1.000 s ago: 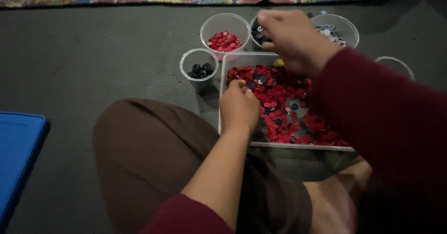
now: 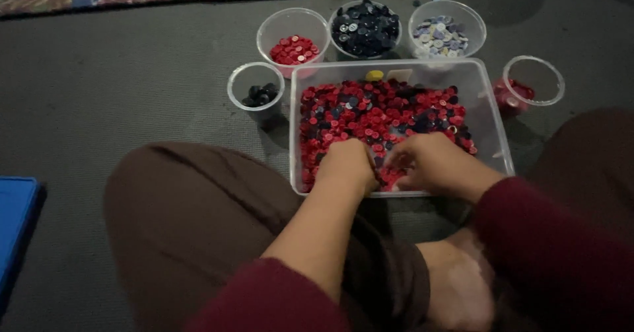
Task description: Sorting a mixture of buttons into separate containers based on color and type.
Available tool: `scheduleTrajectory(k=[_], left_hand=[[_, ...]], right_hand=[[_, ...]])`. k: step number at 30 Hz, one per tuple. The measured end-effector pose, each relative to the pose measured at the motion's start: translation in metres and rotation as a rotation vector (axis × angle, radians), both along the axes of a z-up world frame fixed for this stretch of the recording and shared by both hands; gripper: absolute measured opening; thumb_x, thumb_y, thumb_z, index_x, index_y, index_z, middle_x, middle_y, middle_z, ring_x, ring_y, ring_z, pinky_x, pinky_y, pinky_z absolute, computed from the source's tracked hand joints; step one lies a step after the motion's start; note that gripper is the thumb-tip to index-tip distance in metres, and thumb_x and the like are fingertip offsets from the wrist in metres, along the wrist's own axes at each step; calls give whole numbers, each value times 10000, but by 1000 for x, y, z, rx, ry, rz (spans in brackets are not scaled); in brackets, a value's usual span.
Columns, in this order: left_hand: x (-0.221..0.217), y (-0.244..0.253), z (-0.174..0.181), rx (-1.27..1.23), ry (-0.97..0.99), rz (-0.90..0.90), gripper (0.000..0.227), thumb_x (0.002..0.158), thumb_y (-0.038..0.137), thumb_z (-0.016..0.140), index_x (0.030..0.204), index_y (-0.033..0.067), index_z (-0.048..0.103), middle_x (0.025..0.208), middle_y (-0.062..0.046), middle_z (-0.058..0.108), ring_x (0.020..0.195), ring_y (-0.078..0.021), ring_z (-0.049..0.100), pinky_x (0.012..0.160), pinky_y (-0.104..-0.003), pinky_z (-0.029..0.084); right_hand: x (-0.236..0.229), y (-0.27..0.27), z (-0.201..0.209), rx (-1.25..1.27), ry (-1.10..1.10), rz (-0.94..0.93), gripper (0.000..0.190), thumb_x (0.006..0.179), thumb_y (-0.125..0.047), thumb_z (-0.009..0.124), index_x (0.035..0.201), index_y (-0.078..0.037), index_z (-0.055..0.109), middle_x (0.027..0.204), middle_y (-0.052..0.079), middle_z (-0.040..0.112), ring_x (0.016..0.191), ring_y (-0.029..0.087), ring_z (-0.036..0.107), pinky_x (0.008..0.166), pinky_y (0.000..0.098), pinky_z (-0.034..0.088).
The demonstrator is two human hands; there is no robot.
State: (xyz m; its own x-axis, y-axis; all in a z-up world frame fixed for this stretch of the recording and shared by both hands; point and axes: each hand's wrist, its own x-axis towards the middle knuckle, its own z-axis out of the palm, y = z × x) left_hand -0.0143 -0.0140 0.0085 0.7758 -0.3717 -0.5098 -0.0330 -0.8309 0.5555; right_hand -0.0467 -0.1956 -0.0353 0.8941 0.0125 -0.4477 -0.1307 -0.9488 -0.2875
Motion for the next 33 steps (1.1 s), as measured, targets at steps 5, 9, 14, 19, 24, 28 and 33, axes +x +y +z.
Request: scheduleTrajectory(k=[5,9,14,19,24,28,33], left_hand=[[25,-22,-42,30,-80,-4,201,833,-9,620,958,-27,777,923,-250,736,963,-442,746,751,-556,629],[30,-15,-44,-15,-77,-18,178,814,-56,644,928,-46,780,869,-258,723,907,-431,745,721,-509,630],[21,-2,-47,-78,-10,39,133,831,57,777,952,94,817,946,-178,768,1052,-427,713,816,-484,603],[22,7,-22,-246,171,300,199,831,120,841,1014,195,825,958,-109,804,827,-238,782,693,-338,673],[18,14,-9,-208,129,433,166,807,138,883,937,232,841,821,-123,781,739,-221,771,607,-313,676],[49,8,-39,-71,32,347,167,781,181,907,897,282,841,1004,-111,806,1042,-283,766,883,-392,633],[134,17,-29,-75,-614,324,79,871,124,749,883,101,824,811,-190,766,938,-421,766,776,-512,649]], right_hand=[[2,0,6,-8,7,-17,306,715,-341,887,1014,-320,826,931,-33,826,1050,239,752,928,407,597],[-1,-6,4,2,-36,-45,266,746,-332,862,1008,-308,825,883,-46,827,1013,219,763,899,401,600],[-10,-5,27,196,5,-279,188,865,-271,801,1048,-249,842,942,34,832,1000,251,769,887,387,599],[-8,-2,34,574,-9,-602,287,837,-102,824,1124,-110,819,1006,196,805,939,244,771,804,350,625],[-10,-1,46,959,39,-927,424,935,-10,680,1353,42,635,1179,233,713,1029,245,703,896,335,579],[-7,-6,38,996,60,-930,438,953,-25,657,1386,21,618,1202,201,710,1040,208,693,923,303,564],[-8,-9,31,985,50,-913,396,914,-33,725,1303,21,674,1059,230,751,861,226,738,767,296,605]])
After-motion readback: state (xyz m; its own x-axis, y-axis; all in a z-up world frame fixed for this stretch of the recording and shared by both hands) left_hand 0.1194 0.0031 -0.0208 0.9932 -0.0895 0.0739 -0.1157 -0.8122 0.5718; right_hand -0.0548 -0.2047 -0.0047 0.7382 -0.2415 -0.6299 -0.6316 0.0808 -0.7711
